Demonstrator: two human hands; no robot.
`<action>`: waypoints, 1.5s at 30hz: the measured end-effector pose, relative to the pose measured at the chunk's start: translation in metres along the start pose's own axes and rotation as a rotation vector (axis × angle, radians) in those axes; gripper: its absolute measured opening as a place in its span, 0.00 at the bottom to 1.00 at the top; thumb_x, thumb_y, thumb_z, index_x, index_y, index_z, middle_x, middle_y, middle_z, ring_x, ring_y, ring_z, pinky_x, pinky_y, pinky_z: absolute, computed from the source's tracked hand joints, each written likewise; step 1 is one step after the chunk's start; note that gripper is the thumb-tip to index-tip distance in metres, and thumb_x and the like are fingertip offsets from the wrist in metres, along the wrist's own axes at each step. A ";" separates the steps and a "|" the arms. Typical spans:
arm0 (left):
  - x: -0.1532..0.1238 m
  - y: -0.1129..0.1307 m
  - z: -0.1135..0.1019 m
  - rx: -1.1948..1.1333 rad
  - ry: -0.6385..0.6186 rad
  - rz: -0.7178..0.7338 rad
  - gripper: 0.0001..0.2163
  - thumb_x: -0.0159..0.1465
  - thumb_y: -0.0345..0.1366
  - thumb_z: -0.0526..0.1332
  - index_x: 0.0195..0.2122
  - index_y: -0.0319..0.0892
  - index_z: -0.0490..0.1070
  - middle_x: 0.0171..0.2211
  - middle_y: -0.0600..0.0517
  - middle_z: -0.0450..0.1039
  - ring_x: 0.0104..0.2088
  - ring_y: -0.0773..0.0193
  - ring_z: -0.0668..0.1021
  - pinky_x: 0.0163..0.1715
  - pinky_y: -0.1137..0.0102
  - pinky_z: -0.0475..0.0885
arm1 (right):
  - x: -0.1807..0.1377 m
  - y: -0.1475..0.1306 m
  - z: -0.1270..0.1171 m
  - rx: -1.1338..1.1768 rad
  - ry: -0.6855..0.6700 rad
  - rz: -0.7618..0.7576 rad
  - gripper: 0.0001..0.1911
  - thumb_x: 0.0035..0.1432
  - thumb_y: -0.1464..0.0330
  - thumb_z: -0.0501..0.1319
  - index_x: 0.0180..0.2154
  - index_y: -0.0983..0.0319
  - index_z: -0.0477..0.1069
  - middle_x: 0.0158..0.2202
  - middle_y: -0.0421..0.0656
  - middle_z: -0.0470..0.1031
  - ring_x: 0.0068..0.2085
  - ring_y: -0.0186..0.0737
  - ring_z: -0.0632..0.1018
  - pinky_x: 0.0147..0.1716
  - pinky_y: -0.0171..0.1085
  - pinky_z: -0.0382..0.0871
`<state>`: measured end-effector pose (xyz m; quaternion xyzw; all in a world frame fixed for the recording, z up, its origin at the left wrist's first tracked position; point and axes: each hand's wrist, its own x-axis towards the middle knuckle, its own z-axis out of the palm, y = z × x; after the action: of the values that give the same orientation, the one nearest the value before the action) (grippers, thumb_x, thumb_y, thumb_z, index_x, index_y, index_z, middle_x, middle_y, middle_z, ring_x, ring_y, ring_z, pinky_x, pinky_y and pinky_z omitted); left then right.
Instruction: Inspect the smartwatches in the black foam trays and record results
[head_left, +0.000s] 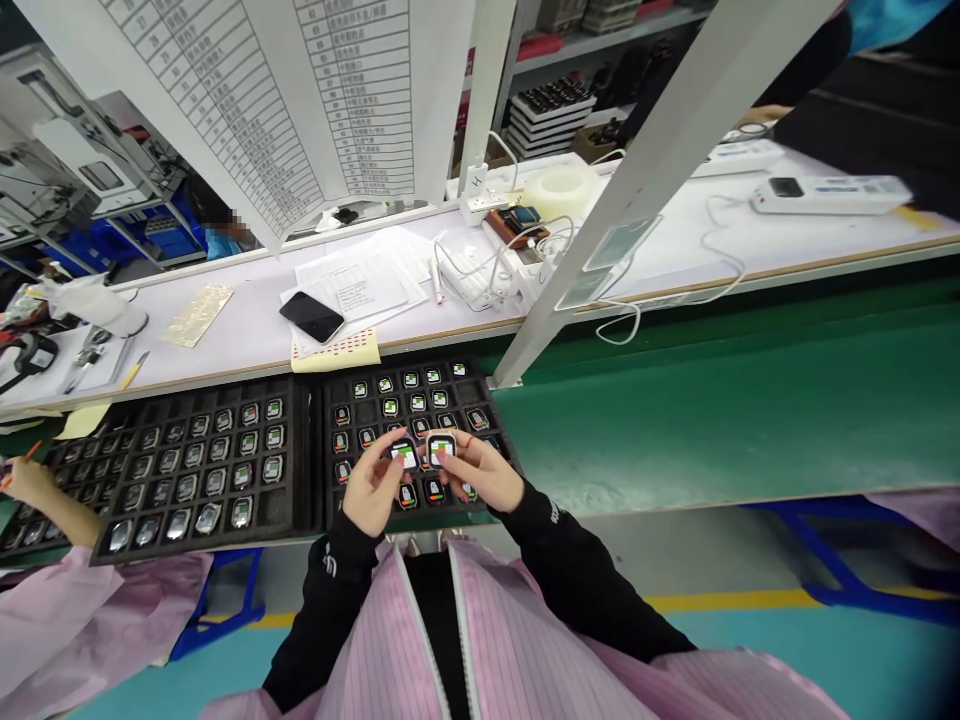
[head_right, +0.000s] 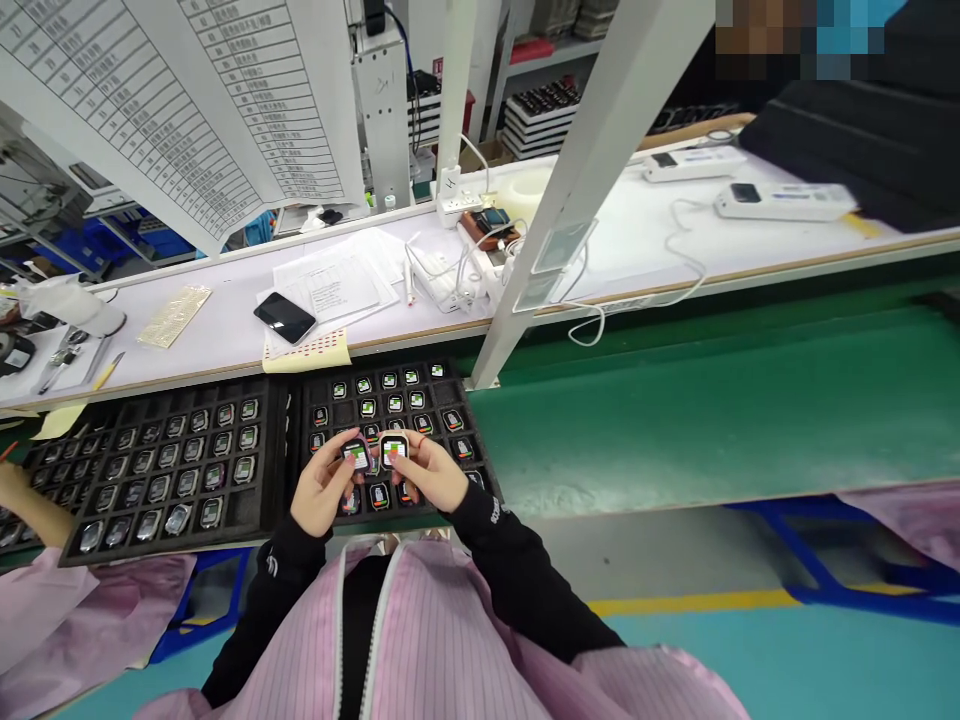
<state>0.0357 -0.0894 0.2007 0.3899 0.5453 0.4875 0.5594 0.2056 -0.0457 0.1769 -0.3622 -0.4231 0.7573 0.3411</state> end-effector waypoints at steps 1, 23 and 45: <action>0.001 0.001 0.001 0.006 0.008 -0.001 0.22 0.58 0.46 0.62 0.52 0.41 0.70 0.43 0.45 0.72 0.25 0.71 0.72 0.18 0.77 0.64 | -0.001 -0.001 0.001 0.007 0.015 0.003 0.32 0.48 0.50 0.65 0.50 0.62 0.66 0.43 0.48 0.73 0.23 0.30 0.69 0.11 0.26 0.58; -0.008 0.004 0.004 0.100 -0.051 0.102 0.19 0.62 0.42 0.57 0.54 0.44 0.66 0.48 0.45 0.68 0.28 0.72 0.71 0.22 0.77 0.67 | -0.007 -0.001 0.009 0.029 0.148 -0.017 0.30 0.44 0.54 0.68 0.45 0.65 0.68 0.34 0.45 0.74 0.20 0.28 0.67 0.11 0.26 0.54; -0.010 0.008 0.002 0.043 -0.021 0.124 0.19 0.58 0.42 0.62 0.50 0.42 0.69 0.45 0.45 0.70 0.32 0.68 0.74 0.26 0.74 0.72 | -0.014 0.002 0.010 -0.045 0.033 -0.084 0.27 0.48 0.62 0.67 0.49 0.63 0.64 0.41 0.48 0.74 0.26 0.31 0.70 0.17 0.28 0.59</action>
<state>0.0374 -0.0972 0.2106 0.4400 0.5248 0.5052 0.5252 0.2037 -0.0616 0.1828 -0.3638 -0.4493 0.7265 0.3714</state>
